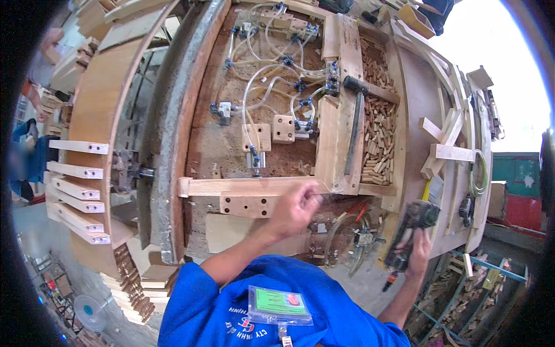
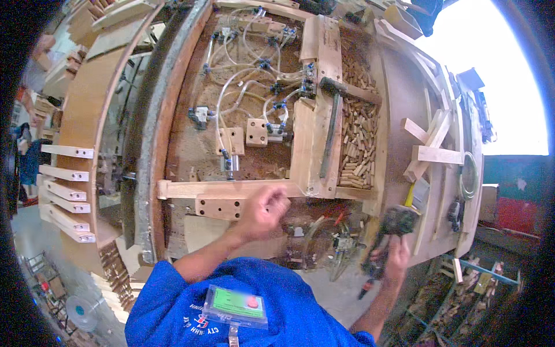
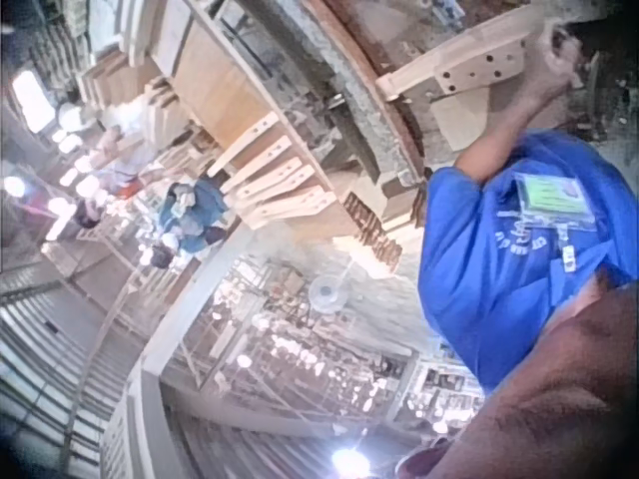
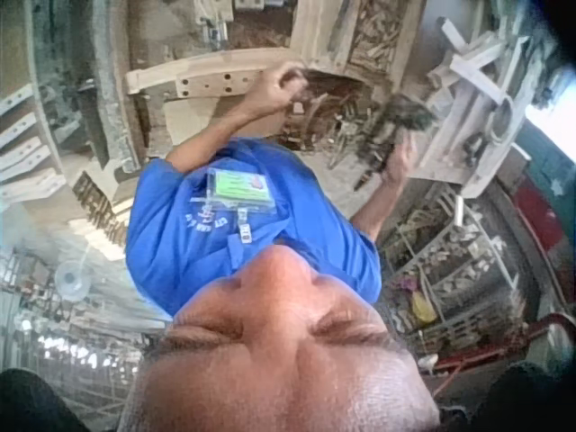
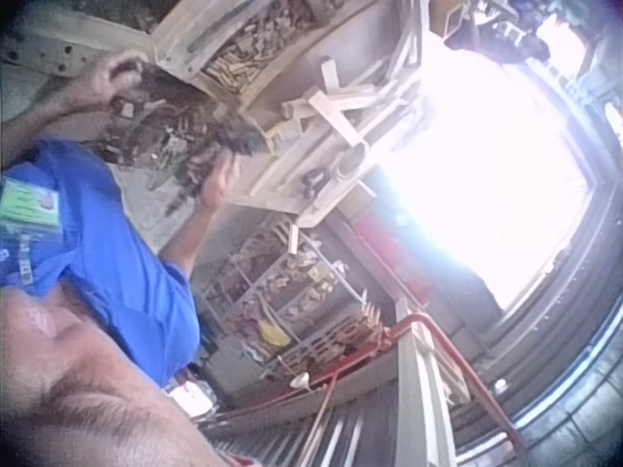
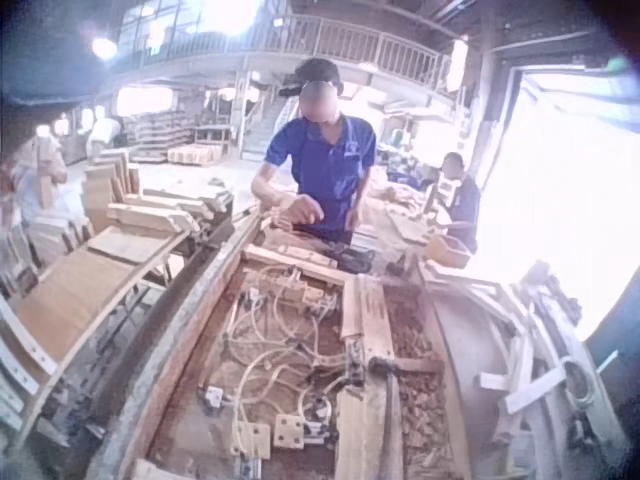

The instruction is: The person assembles wooden frames by inserting dowels into pre-drilled holes and using a pneumatic nail gun to fasten the pieces. The person repeatedly picks up wooden parts, aligns them, and secures them on a jig before moving the completed frames aside.

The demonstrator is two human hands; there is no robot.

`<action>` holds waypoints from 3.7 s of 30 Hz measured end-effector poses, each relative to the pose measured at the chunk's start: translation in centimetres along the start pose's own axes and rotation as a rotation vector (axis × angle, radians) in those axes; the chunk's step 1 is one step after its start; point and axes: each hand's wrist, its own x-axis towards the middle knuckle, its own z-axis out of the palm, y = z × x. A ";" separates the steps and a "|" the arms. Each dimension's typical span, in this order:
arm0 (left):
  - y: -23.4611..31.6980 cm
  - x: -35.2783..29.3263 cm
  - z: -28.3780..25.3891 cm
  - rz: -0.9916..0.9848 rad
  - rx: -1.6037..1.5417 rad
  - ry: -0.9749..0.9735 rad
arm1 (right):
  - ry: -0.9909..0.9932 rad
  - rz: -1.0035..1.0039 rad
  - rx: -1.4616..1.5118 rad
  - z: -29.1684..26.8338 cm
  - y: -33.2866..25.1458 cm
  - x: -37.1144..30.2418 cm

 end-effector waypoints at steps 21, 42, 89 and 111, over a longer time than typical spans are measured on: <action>-5.7 9.8 -18.1 0.294 0.822 0.525 | 0.475 -0.457 -0.966 -4.5 14.9 0.8; -6.2 0.7 -15.0 0.163 1.018 -0.093 | 0.360 -0.130 -0.871 2.2 17.9 -2.2; 12.5 -5.1 -14.2 0.843 1.394 0.384 | -0.780 0.182 1.151 4.1 3.5 -5.5; 14.1 -3.1 -12.2 0.623 1.258 0.171 | -0.617 -0.165 0.815 0.1 2.5 -6.3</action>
